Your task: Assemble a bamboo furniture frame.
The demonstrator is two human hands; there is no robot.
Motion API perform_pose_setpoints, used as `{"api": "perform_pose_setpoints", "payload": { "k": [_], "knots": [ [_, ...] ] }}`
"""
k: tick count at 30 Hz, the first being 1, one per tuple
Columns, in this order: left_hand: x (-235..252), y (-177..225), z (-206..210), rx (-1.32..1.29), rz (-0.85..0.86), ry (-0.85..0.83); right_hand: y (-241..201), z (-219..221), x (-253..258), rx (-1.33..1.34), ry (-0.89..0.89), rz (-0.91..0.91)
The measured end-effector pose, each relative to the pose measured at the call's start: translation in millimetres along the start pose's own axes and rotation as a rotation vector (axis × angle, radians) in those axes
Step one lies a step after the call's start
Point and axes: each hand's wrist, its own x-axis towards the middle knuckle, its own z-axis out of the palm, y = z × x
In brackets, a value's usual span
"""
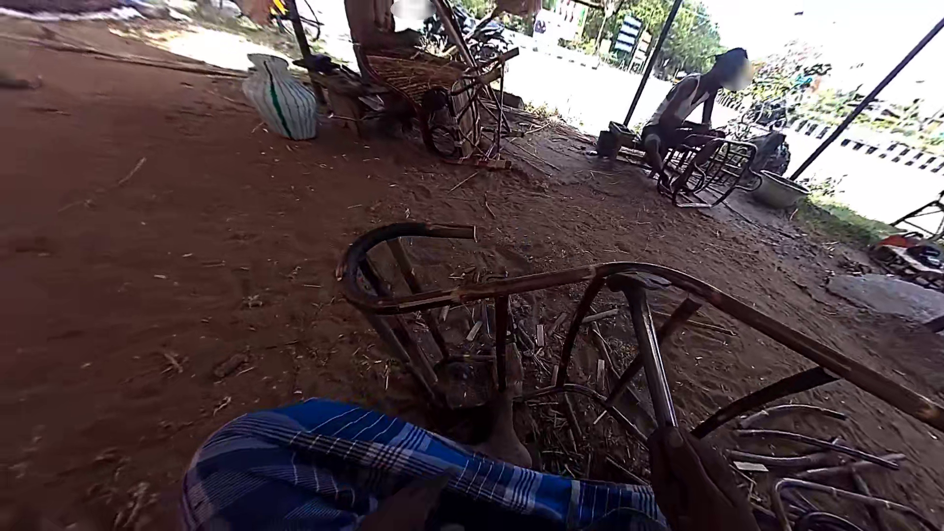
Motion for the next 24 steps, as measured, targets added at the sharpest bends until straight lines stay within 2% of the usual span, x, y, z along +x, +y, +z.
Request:
{"api": "perform_pose_setpoints", "payload": {
  "k": [2, 3, 6, 9, 11, 13, 14, 15, 17, 20, 21, 22, 23, 24],
  "knots": [
    [88.8, 1.5, -11.2, -0.181, 0.045, 0.257, -9.2, 11.3, 4.5, 0.03, -0.024, -0.04],
    [134.3, 1.1, -17.4, -0.244, 0.072, 0.333, -14.0, 18.6, 5.4, 0.041, -0.034, -0.053],
    [241.5, 11.2, -25.8, -0.386, 0.121, 0.351, -26.6, 41.2, 12.8, 0.024, -0.063, -0.076],
    [320.7, 4.7, -7.9, -0.524, 0.005, 0.387, -20.5, 55.0, 40.4, -0.155, -0.098, -0.073],
    [333.5, 16.3, -3.9, -0.554, -0.116, 0.47, -17.9, 56.6, 64.4, -0.255, -0.16, 0.103],
    [320.2, 27.0, 2.4, -0.572, -0.143, 0.504, -24.6, 58.0, 63.6, -0.154, -0.202, 0.305],
    [313.4, 32.0, -0.2, -0.573, -0.125, 0.516, -35.1, 59.4, 58.3, -0.043, -0.194, 0.307],
    [314.0, 33.7, -5.3, -0.574, -0.105, 0.535, -51.8, 59.5, 51.7, 0.076, -0.189, 0.241],
    [320.3, 30.7, -5.1, -0.574, -0.092, 0.568, -88.0, 54.8, 33.0, 0.262, -0.2, -0.048],
    [329.5, 24.8, -0.7, -0.543, -0.081, 0.595, -116.8, 55.5, 33.3, 0.247, -0.079, -0.638],
    [328.7, 26.3, -1.5, -0.536, -0.085, 0.59, -106.8, 59.4, 41.7, 0.219, -0.008, -0.729],
    [325.7, 28.0, -1.2, -0.536, -0.091, 0.593, -81.9, 61.8, 51.2, 0.163, 0.033, -0.698],
    [321.1, 29.5, 0.3, -0.538, -0.091, 0.598, -50.5, 59.8, 59.6, 0.047, 0.034, -0.536],
    [315.6, 31.9, 1.3, -0.537, -0.084, 0.592, -29.9, 52.3, 67.6, -0.085, -0.042, -0.272]
  ]
}}
